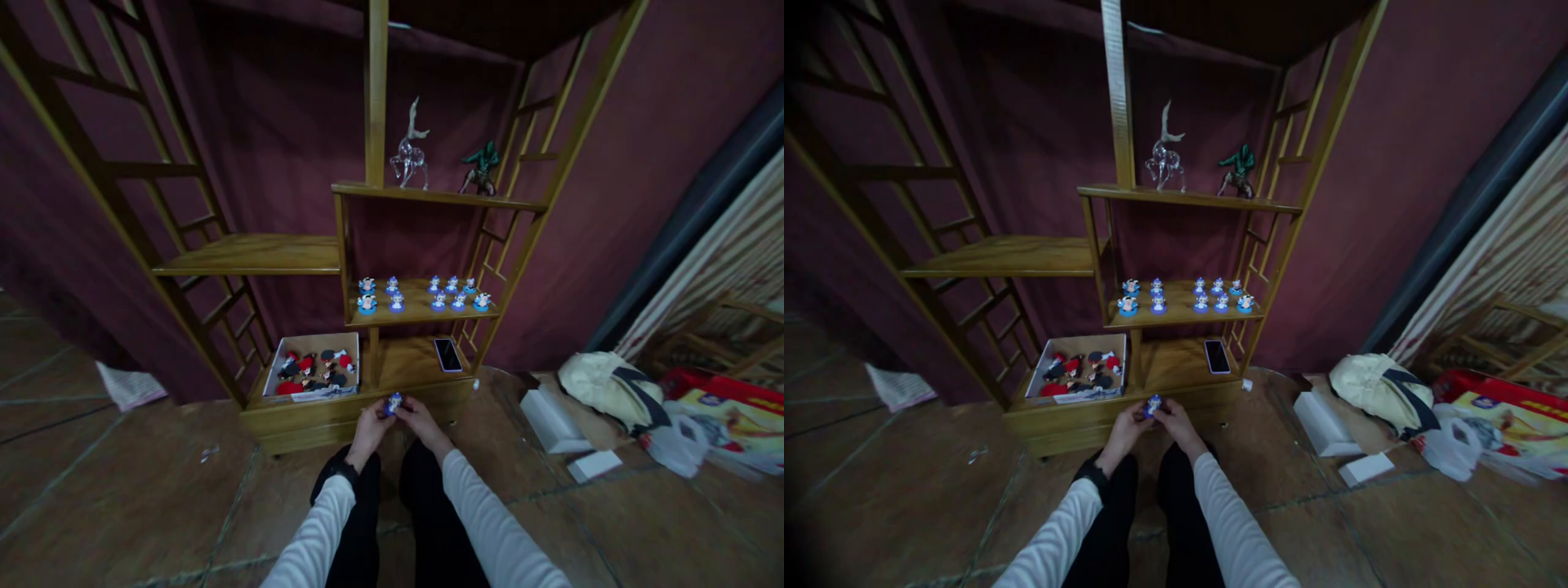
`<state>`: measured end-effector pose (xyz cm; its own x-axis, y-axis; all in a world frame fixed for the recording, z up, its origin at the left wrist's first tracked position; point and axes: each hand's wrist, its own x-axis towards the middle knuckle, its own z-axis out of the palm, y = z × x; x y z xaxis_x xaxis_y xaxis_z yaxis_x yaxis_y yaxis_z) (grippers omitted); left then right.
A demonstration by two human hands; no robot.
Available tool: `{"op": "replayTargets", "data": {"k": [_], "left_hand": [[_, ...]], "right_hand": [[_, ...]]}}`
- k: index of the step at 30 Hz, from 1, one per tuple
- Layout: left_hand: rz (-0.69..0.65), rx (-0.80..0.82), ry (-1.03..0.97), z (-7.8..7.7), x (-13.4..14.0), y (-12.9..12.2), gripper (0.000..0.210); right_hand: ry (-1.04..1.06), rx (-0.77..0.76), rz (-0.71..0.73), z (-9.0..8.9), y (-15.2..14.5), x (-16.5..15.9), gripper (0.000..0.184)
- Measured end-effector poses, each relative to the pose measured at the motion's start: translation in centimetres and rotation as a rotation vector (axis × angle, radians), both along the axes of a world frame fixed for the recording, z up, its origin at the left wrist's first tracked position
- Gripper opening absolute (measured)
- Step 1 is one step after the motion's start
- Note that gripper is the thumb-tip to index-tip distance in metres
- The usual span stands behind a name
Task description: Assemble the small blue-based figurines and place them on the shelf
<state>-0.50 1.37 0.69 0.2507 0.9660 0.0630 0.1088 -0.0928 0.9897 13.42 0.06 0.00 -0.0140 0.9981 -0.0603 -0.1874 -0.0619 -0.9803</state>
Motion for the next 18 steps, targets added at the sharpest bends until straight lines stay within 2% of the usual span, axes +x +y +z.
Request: {"op": "replayTargets", "data": {"k": [2,5,9,14,18], "left_hand": [[-0.001,-0.080,-0.142,0.1,0.1,0.0,0.034],[0.009,-0.175,-0.239,0.5,0.2,-0.3,0.042],[0.045,-0.265,-0.278,1.2,0.0,-0.7,0.050],[-0.035,-0.320,-0.329,1.4,-0.2,-0.9,0.056],[-0.031,-0.336,-0.356,1.2,-0.4,-0.8,0.057]], "right_hand": [[-0.036,-0.007,-0.009,0.1,-0.1,-0.1,0.039],[-0.081,-0.006,-0.026,0.5,-0.4,-0.1,0.037],[-0.135,0.026,-0.042,1.0,-1.0,-0.2,0.031],[-0.148,0.048,-0.065,1.3,-1.5,-0.3,0.030],[-0.196,0.069,-0.123,0.9,-1.3,-0.3,0.030]]}}
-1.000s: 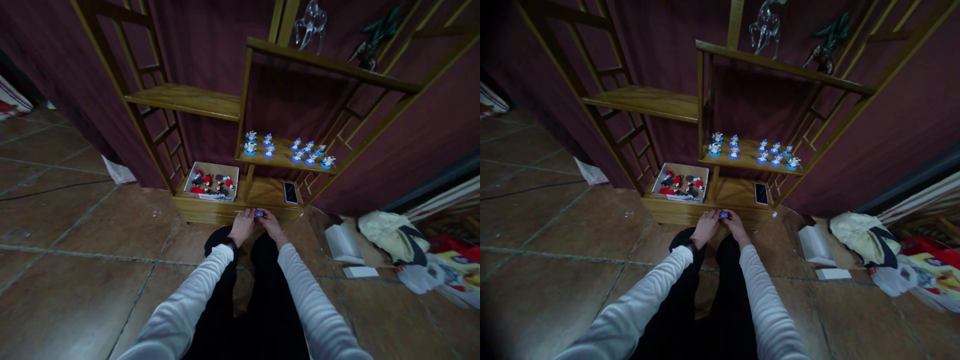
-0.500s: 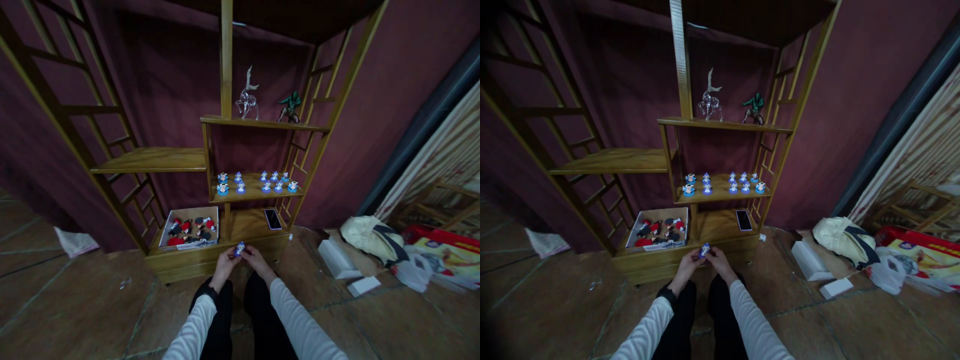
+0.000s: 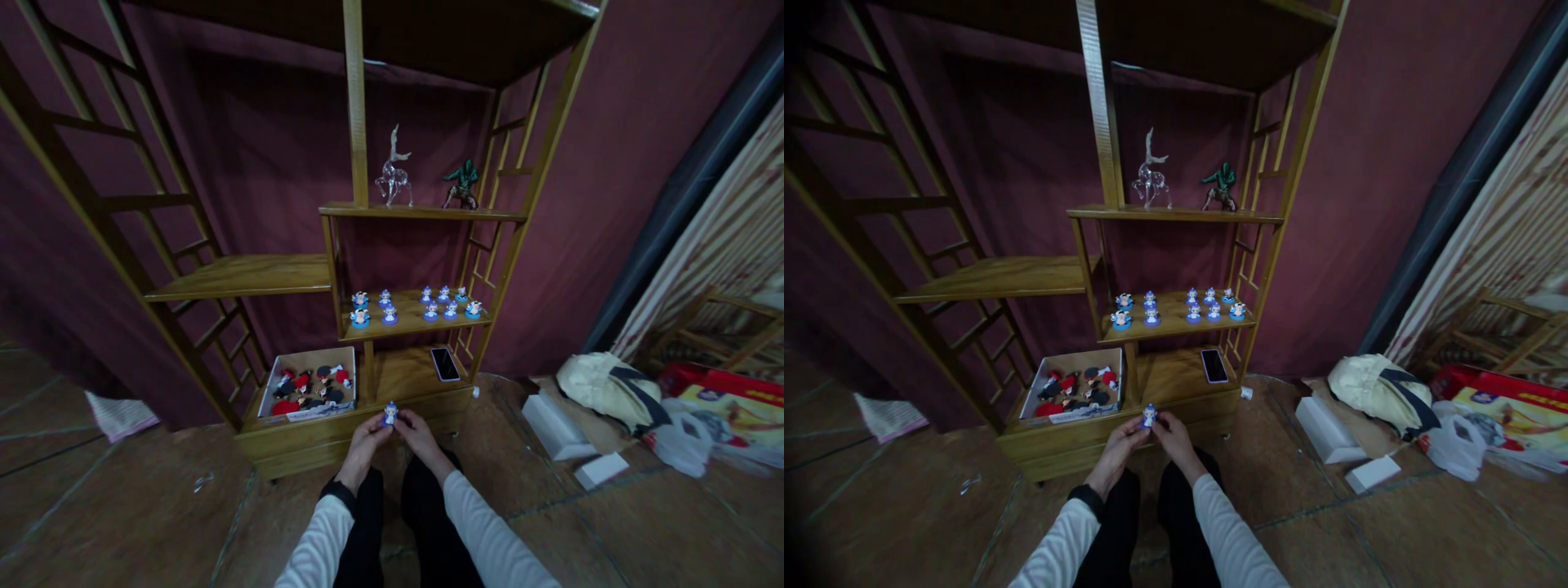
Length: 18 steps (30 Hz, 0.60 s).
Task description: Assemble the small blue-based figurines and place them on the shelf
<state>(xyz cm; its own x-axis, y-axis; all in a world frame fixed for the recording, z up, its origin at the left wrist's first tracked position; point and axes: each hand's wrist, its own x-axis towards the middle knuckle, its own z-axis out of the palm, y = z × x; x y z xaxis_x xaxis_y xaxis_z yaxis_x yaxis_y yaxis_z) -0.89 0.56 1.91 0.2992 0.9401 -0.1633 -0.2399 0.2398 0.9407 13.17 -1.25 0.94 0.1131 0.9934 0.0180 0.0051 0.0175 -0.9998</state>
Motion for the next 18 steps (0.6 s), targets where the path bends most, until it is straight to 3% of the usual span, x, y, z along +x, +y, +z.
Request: {"op": "replayTargets", "data": {"k": [5,11,18], "left_hand": [[0.023,0.009,0.018,0.0,0.2,0.0,0.054],[0.034,0.032,-0.002,-0.1,0.8,0.0,0.049],[0.026,0.058,0.037,-0.7,1.1,0.0,0.047]], "right_hand": [[-0.065,0.089,-0.065,0.0,0.2,0.2,0.027],[-0.007,0.063,-0.033,0.4,-0.2,0.4,0.025],[0.102,0.080,-0.062,-0.6,0.4,0.6,0.040]]}}
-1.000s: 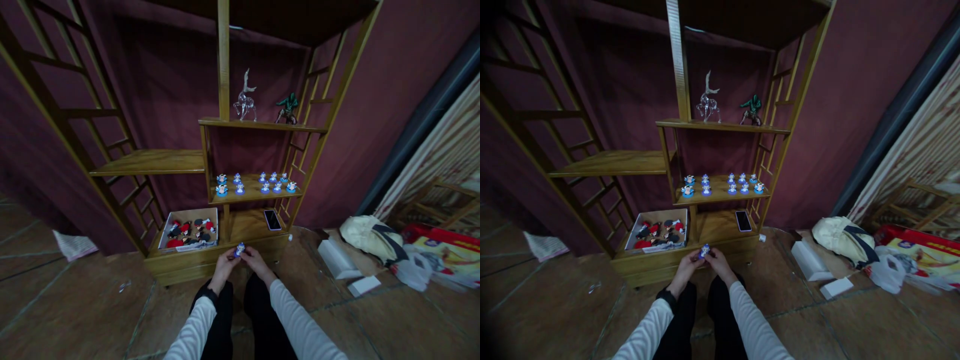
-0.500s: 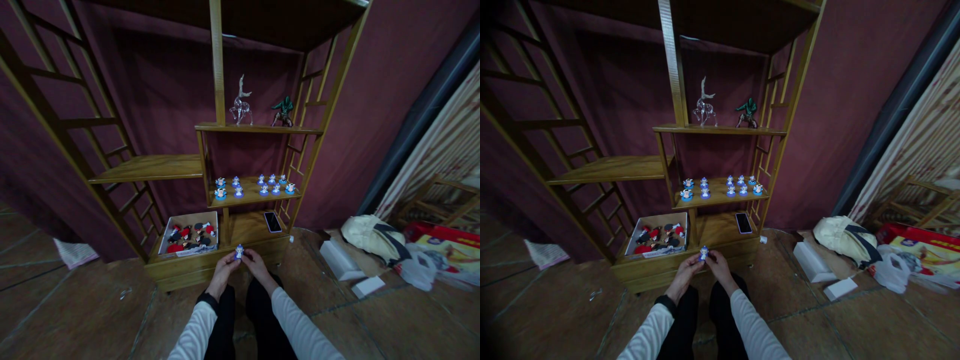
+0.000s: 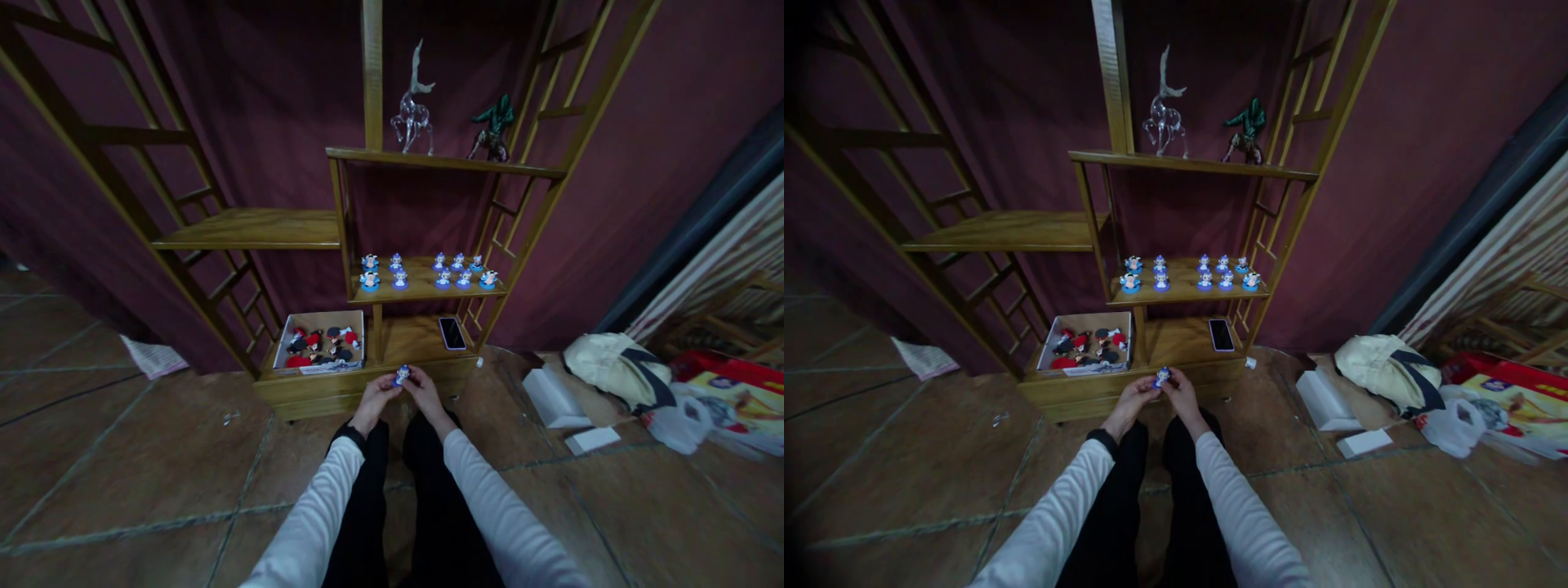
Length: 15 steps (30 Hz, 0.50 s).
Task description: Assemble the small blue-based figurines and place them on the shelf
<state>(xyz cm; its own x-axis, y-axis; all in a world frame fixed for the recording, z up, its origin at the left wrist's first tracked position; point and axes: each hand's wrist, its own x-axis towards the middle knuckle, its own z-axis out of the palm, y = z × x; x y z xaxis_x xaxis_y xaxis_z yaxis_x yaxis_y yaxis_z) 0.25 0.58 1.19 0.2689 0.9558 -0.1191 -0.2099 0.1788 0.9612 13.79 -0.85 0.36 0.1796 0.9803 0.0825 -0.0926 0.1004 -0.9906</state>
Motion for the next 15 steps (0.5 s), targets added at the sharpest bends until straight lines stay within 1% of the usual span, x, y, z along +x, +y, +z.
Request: {"op": "replayTargets", "data": {"k": [4,8,15], "left_hand": [[-0.022,0.009,0.017,0.02,0.16,-0.09,0.046],[-0.049,0.000,0.030,0.22,0.17,-0.19,0.047],[-0.038,-0.065,-0.074,-0.17,0.01,0.06,0.044]], "right_hand": [[0.007,-0.001,0.009,-0.57,0.37,0.32,0.038],[0.003,0.001,0.017,-0.73,0.47,0.55,0.037],[-0.002,0.020,0.044,-0.81,0.34,0.49,0.037]]}}
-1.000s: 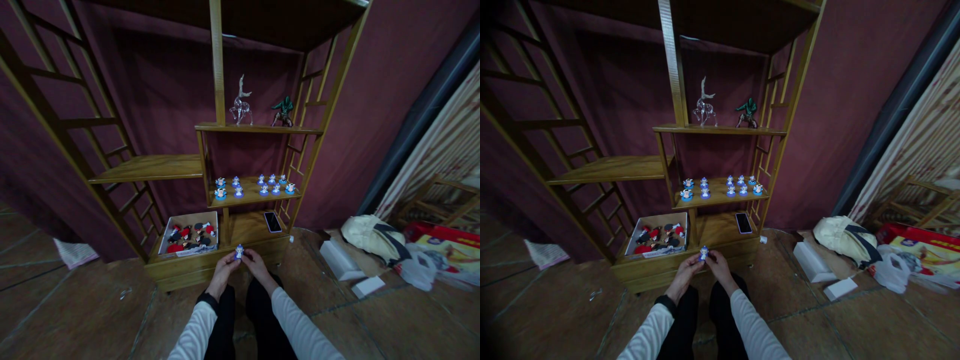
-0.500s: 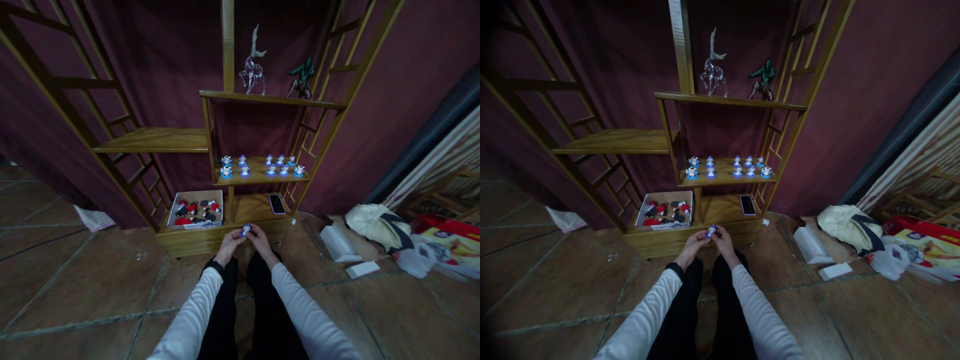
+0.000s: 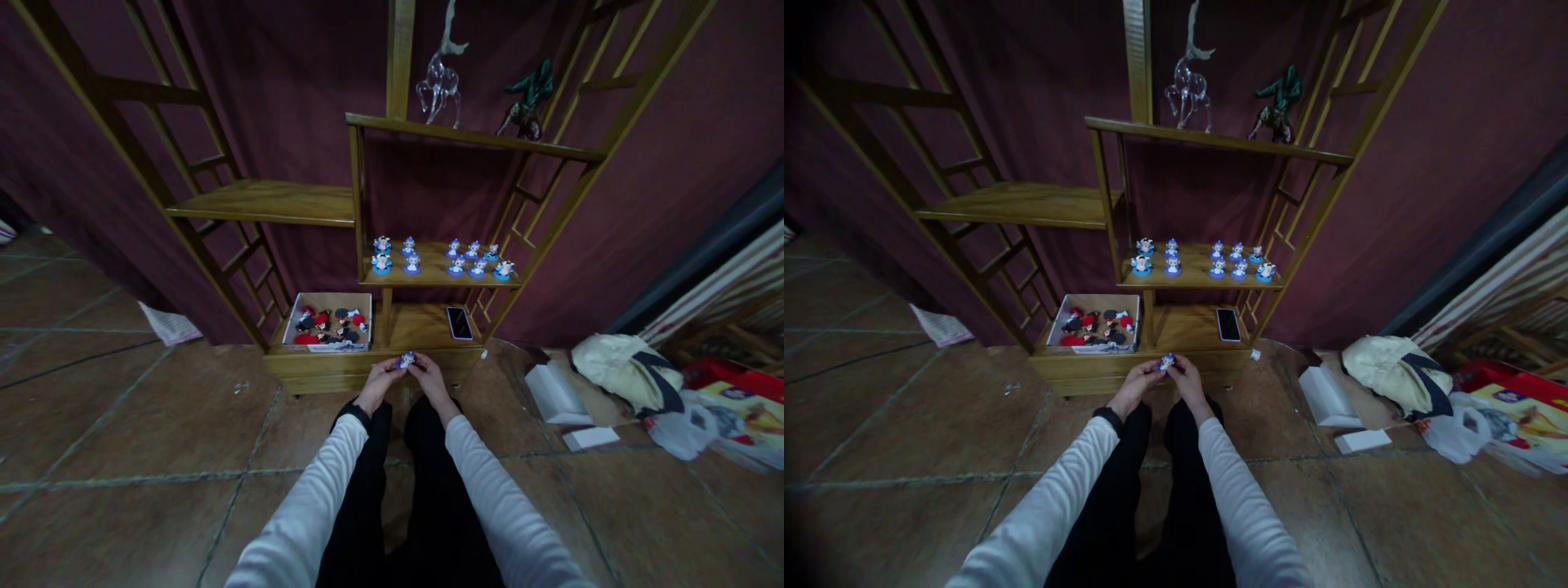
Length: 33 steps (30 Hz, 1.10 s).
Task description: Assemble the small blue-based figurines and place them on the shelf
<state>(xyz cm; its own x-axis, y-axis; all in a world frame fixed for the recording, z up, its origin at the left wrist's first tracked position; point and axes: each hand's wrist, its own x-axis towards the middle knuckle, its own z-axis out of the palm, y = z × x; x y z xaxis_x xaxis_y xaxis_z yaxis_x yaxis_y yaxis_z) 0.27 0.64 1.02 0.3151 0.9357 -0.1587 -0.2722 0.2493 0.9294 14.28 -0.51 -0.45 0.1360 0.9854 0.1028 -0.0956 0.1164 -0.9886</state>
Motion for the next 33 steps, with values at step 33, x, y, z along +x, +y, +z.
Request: {"op": "replayTargets", "data": {"k": [33], "left_hand": [[0.263,0.169,0.000,-1.3,0.5,0.4,0.038]], "right_hand": [[-0.234,0.044,0.011,-1.3,0.6,-0.3,0.026]]}}
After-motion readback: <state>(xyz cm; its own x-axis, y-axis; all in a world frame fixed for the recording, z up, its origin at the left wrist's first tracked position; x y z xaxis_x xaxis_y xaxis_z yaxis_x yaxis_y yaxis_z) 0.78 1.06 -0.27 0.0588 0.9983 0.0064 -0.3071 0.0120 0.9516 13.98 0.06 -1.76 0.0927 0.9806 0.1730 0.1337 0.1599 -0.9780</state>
